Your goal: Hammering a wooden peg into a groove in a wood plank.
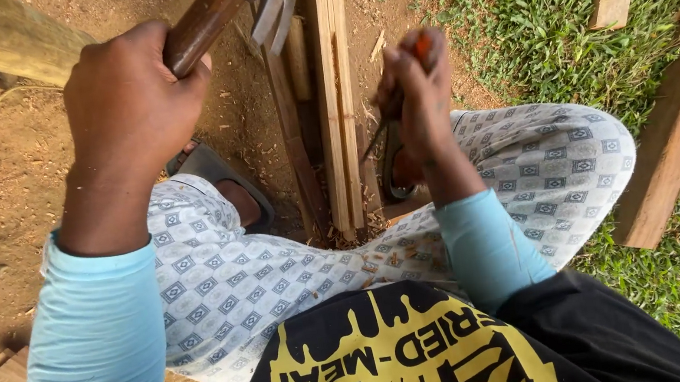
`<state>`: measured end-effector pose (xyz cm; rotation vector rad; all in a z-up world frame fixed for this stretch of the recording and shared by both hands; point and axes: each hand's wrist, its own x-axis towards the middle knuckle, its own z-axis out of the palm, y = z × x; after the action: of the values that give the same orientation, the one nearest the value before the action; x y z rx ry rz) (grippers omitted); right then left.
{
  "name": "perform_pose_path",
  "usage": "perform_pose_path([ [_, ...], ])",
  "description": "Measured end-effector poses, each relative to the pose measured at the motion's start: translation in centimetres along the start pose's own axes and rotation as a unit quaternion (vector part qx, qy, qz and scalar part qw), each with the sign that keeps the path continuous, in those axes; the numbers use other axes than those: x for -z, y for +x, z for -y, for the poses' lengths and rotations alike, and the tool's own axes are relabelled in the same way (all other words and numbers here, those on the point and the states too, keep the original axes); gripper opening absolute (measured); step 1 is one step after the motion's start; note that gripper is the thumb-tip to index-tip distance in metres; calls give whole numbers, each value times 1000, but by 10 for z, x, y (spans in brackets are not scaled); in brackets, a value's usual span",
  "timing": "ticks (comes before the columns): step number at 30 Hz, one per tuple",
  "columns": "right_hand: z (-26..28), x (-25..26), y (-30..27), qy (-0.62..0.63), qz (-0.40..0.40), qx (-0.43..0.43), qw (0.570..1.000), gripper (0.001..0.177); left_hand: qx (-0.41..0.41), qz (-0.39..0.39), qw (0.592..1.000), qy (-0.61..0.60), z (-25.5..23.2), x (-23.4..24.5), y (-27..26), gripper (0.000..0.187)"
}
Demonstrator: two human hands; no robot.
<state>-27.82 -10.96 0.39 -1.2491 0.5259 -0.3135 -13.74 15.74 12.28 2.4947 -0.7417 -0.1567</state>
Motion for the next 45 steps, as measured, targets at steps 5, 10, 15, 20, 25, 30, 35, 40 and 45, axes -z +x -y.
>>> perform_pose_path([
  [5, -15, -41, 88, -37, 46, -7, 998, 34, 74, -11, 996, -44, -1, -4, 1, 22],
  [10, -171, -78, 191, -250, 130, 178, 943, 53, 76, -64, 994, -43, 8, -3, -1, 24],
  [15, -133, -124, 151, -414, 109, 89, 899, 74, 138, -31, 989, -47, 11, 5, -1, 23],
  [20, -128, -135, 135, -538, 122, -40, 833, 78, 151, -19, 988, -38, 11, 11, -1, 22],
  [25, -180, -109, 141, -662, 126, 134, 726, 78, 187, 10, 981, -58, 6, 17, -1, 25],
  [30, -165, -108, 113, -712, 82, 148, 681, 82, 183, 4, 982, -46, 14, 16, -3, 25],
  [35, -159, -99, 107, -687, 55, 84, 719, 84, 177, -9, 984, -28, 15, 18, -5, 24],
  [40, -164, -100, 115, -713, 90, 4, 695, 80, 175, -3, 984, -26, 15, 14, -5, 25],
  [45, -142, -110, 107, -694, 112, -50, 709, 88, 155, -3, 988, -23, 16, 12, -4, 25],
])
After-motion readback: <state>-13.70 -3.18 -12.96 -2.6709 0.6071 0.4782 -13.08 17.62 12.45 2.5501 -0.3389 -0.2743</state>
